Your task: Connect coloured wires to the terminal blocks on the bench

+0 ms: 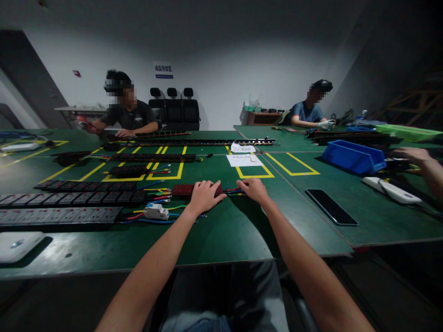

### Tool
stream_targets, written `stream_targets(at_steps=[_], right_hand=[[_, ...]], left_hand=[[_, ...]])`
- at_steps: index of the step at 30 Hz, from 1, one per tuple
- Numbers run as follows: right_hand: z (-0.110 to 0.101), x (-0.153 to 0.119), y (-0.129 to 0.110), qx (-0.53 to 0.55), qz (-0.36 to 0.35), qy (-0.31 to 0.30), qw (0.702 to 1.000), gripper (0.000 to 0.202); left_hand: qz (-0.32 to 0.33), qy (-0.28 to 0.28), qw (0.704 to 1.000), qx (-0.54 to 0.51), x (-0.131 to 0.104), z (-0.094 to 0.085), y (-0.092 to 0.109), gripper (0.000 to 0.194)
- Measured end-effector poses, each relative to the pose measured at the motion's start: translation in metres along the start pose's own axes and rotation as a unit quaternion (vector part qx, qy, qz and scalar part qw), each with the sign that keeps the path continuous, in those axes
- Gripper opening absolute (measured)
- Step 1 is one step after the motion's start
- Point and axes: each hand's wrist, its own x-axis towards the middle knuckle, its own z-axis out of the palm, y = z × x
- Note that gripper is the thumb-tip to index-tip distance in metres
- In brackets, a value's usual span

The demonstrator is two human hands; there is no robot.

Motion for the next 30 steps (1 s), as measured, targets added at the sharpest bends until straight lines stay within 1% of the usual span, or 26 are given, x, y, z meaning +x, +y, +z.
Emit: stream_targets(at_steps=[3, 7, 12, 30], right_hand=[[0.0002, 0.0001, -0.0006, -0.013, 0.000, -0.013, 1.000, 0.053], [0.0011, 0.0007, 0.0004, -0.006, 0.001, 0.000, 1.000, 0.051], [0.0024, 0.0016, 0.0023, -0.006, -0.015, -0.026, 1.000, 0.051], [0.0035, 0.0020, 0.0021, 0.009, -0.025, -0.020, 0.999, 0.049]], left_hand=[[0.000, 0.005, 1.000, -0.003, -0.0002, 0.0005, -0.0002, 0.072], [-0.001, 0.001, 1.000, -0.008, -0.0003, 0.0004, -0.0001, 0.072], [-0.002, 0.001, 1.000, -0.003, -0.0010, 0.0002, 0.0001, 0.072], [-0.002, 0.001, 1.000, -0.006, -0.0007, 0.0003, 0.0001, 0.073]])
